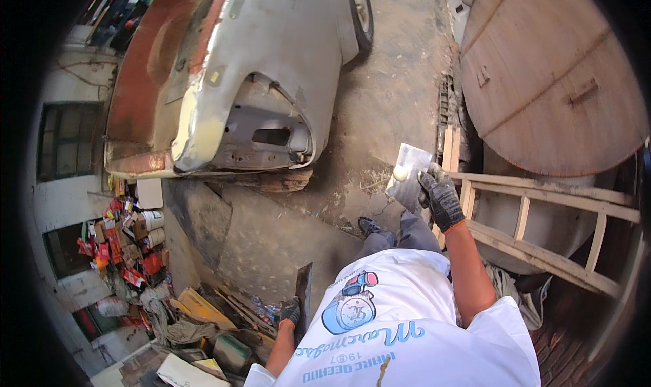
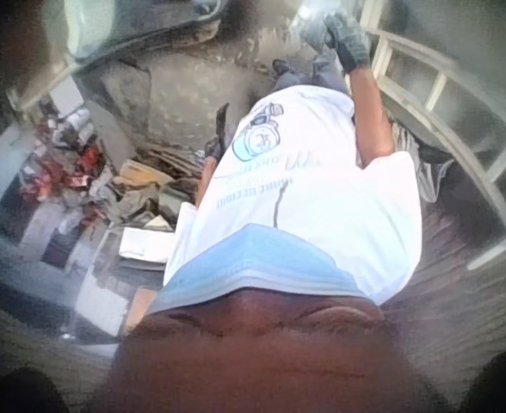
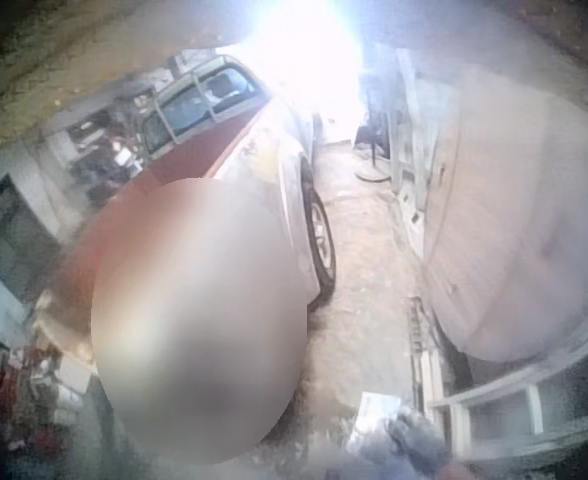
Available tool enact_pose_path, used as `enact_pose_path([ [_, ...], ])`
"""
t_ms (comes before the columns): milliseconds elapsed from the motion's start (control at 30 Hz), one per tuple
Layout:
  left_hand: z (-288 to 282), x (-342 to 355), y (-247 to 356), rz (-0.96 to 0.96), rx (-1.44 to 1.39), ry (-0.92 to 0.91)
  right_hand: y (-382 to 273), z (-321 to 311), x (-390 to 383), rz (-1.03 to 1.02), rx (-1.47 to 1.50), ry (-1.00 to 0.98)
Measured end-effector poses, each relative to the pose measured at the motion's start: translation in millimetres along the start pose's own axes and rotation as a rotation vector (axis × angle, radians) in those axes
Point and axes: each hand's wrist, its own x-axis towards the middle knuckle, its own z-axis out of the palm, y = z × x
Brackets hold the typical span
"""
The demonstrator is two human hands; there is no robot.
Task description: The person applies a thick paste-like body filler to a car door using a metal spreader. They repeatedly scoop filler onto the spreader and smooth it over the door surface, working along the edges and flat areas.
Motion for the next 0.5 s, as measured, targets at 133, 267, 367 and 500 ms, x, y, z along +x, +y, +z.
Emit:
enact_pose_path([
  [133, -20, -2, -17, 0.006, -0.045, -0.071, 17, -3, 0, 0.032, -0.086, 0.022],
  [267, -40, -10, -16, -0.049, 0.019, -0.051, 34, -12, -4, 0.014, -0.002, 0.026],
  [367, -67, -20, -2, -0.129, 0.029, -0.094, 49, -26, 4, -0.002, 0.046, 0.055],
  [500, -116, -34, 46, -0.077, -0.025, 0.006, 76, -53, 23, -0.036, 0.141, 0.088],
])
